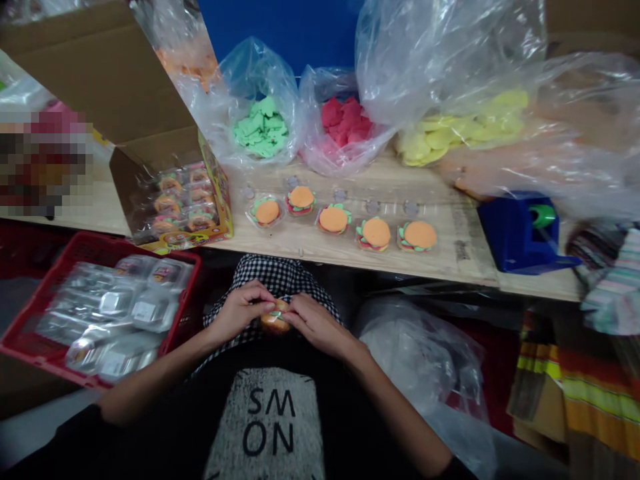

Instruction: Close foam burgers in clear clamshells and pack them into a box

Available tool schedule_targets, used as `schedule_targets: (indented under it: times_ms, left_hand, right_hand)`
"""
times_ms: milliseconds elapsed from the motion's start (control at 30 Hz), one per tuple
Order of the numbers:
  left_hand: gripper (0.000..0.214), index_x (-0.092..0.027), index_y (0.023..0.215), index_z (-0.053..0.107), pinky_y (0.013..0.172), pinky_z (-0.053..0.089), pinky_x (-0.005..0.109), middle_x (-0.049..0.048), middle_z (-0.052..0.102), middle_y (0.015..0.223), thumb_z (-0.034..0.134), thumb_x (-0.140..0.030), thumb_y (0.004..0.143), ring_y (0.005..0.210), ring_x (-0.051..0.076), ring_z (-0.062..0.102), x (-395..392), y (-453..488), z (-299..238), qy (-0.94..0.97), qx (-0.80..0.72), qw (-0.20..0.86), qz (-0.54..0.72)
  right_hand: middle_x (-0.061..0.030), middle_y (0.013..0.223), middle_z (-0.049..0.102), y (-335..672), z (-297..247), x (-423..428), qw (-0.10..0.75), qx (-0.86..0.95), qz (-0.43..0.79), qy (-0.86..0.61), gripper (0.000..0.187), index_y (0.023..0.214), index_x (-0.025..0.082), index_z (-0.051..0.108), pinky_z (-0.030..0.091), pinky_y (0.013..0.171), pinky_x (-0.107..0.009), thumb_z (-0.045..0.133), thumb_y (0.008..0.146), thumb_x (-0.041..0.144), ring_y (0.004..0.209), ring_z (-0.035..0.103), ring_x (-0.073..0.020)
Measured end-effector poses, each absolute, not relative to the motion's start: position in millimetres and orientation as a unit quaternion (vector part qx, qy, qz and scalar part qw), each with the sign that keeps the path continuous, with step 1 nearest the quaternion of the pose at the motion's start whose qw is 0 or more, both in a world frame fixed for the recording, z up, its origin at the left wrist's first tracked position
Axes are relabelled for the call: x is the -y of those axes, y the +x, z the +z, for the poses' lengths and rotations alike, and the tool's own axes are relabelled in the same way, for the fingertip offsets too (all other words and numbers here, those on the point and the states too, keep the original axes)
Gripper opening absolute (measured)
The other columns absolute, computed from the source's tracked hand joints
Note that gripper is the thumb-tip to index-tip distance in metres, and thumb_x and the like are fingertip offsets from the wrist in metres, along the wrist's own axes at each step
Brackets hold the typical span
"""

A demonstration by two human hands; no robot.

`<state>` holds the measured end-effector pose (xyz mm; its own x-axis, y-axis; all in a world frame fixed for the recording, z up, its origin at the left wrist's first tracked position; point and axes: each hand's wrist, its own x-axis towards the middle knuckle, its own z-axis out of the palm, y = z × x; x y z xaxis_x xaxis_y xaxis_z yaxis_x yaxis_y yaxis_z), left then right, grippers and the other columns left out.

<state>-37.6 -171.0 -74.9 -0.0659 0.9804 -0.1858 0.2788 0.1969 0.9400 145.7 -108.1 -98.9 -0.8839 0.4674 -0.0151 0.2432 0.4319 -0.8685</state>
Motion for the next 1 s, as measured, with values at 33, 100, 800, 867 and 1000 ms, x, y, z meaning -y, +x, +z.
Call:
schedule_targets:
  times_ms: [33, 100, 800, 867, 1000]
  left_hand:
    - [0.007, -0.015, 0.071, 0.065, 0.067, 0.039, 0.025, 0.0017, 0.054, 0.070, 0.062, -0.021, 0.070, 0.071, 0.013, 0.050, 171.8, -36.7, -75.6, 0.508, -0.623, 0.458, 0.379]
    - [0.006, -0.015, 0.070, 0.065, 0.066, 0.038, 0.025, 0.0016, 0.053, 0.069, 0.062, -0.020, 0.070, 0.071, 0.013, 0.049, 173.6, -34.8, -78.7, 0.513, -0.624, 0.455, 0.375]
    - [0.013, -0.016, 0.080, 0.060, 0.069, 0.039, 0.025, 0.0011, 0.053, 0.076, 0.062, -0.023, 0.069, 0.075, 0.013, 0.049, 167.7, -32.9, -73.6, 0.557, -0.596, 0.477, 0.328]
    - [0.014, -0.015, 0.079, 0.059, 0.068, 0.039, 0.025, 0.0010, 0.053, 0.076, 0.063, -0.021, 0.067, 0.074, 0.013, 0.049, 170.9, -36.1, -74.9, 0.518, -0.605, 0.495, 0.347]
    - [0.010, -0.013, 0.073, 0.060, 0.067, 0.038, 0.025, 0.0012, 0.054, 0.074, 0.063, -0.020, 0.067, 0.072, 0.013, 0.050, 172.9, -35.0, -79.6, 0.481, -0.607, 0.518, 0.364]
  right_hand:
    - [-0.0011, 0.072, 0.043, 146.2, -99.9, 108.6, 0.117, 0.840, 0.488, -0.204, 0.024, 0.073, 0.019, 0.039, 0.035, 0.064, -0.027, 0.031, 0.090, 0.034, 0.070, 0.041, -0.0137]
    - [-0.0010, 0.070, 0.042, 147.1, -103.2, 110.3, 0.129, 0.844, 0.485, -0.191, 0.023, 0.072, 0.019, 0.039, 0.034, 0.063, -0.027, 0.031, 0.090, 0.031, 0.068, 0.040, -0.0137]
    - [-0.0012, 0.069, 0.041, 151.9, -85.8, 100.9, 0.069, 0.874, 0.438, -0.201, 0.027, 0.069, 0.019, 0.038, 0.033, 0.061, -0.027, 0.029, 0.090, 0.033, 0.068, 0.039, -0.0146]
    - [-0.0011, 0.069, 0.041, 154.4, -88.1, 100.8, 0.078, 0.867, 0.448, -0.203, 0.027, 0.069, 0.019, 0.037, 0.033, 0.061, -0.026, 0.030, 0.090, 0.033, 0.068, 0.038, -0.0144]
    - [-0.0007, 0.069, 0.040, 157.1, -89.3, 100.9, 0.078, 0.858, 0.463, -0.206, 0.026, 0.068, 0.019, 0.036, 0.033, 0.060, -0.026, 0.032, 0.090, 0.033, 0.068, 0.038, -0.0138]
